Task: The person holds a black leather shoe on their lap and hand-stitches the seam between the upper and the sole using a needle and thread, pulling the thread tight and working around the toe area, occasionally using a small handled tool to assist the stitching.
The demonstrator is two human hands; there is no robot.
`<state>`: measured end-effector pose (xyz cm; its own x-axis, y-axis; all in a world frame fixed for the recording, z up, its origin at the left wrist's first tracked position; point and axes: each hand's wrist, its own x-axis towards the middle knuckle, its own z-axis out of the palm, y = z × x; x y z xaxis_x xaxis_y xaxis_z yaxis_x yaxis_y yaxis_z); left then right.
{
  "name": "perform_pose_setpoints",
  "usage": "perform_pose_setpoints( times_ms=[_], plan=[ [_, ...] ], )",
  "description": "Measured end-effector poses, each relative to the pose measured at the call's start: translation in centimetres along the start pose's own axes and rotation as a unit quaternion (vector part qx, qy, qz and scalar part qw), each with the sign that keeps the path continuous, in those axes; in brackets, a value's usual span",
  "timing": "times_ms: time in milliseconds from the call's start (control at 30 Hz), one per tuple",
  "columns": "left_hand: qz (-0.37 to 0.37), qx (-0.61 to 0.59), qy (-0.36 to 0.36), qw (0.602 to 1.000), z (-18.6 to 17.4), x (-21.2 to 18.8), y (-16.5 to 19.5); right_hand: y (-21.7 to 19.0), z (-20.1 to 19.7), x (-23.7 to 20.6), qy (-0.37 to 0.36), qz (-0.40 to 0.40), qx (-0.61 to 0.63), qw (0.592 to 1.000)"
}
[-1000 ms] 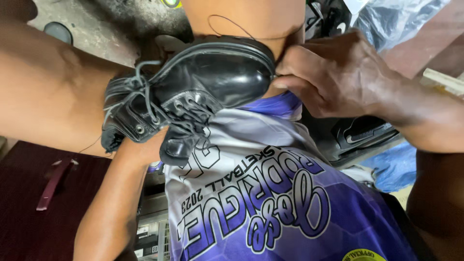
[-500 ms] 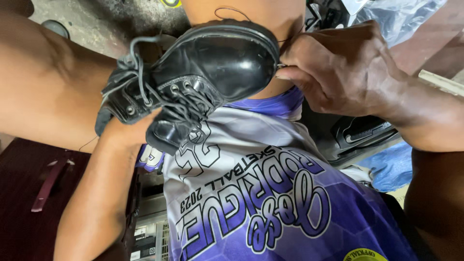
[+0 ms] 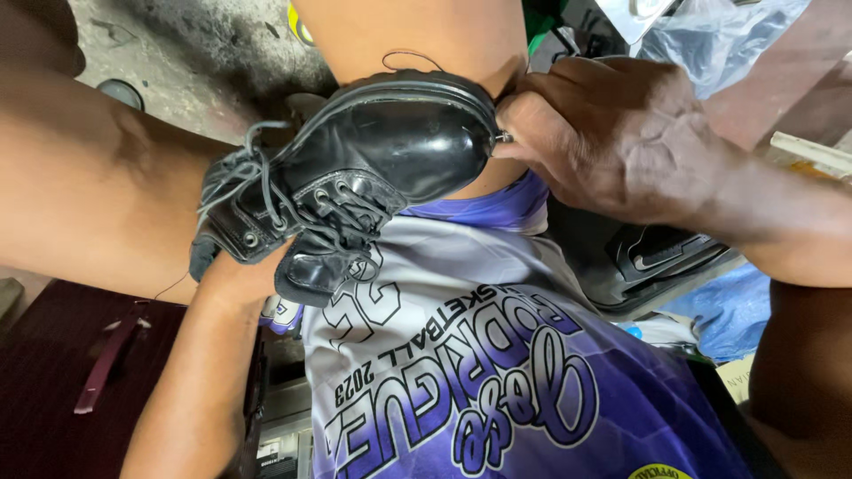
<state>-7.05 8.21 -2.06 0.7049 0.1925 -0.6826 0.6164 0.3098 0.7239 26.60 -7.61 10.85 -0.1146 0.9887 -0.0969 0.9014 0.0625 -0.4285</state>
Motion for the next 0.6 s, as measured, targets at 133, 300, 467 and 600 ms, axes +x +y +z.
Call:
perform_pose_setpoints(
  times_ms=[133, 300, 467, 600],
  plan=[
    [-0.005, -0.014, 0.003, 1.0, 0.0, -0.2, -0.3, 1.8, 0.8, -0.7, 0.04, -0.039, -0.095, 0.994],
    [-0.014, -0.047, 0.011, 0.999, -0.1, -0.4, -0.2, 3.1, 1.9, -1.9, 0.076, -0.019, -0.114, 0.99],
    [-0.025, -0.146, 0.009, 0.989, 0.4, -0.9, 0.9, 5.7, 3.6, -5.0, 0.103, 0.077, -0.21, 0.969],
    [-0.03, -0.2, 0.008, 0.979, 0.7, -3.4, 4.3, 8.0, 4.4, -8.4, 0.055, 0.17, -0.061, 0.982]
  ],
)
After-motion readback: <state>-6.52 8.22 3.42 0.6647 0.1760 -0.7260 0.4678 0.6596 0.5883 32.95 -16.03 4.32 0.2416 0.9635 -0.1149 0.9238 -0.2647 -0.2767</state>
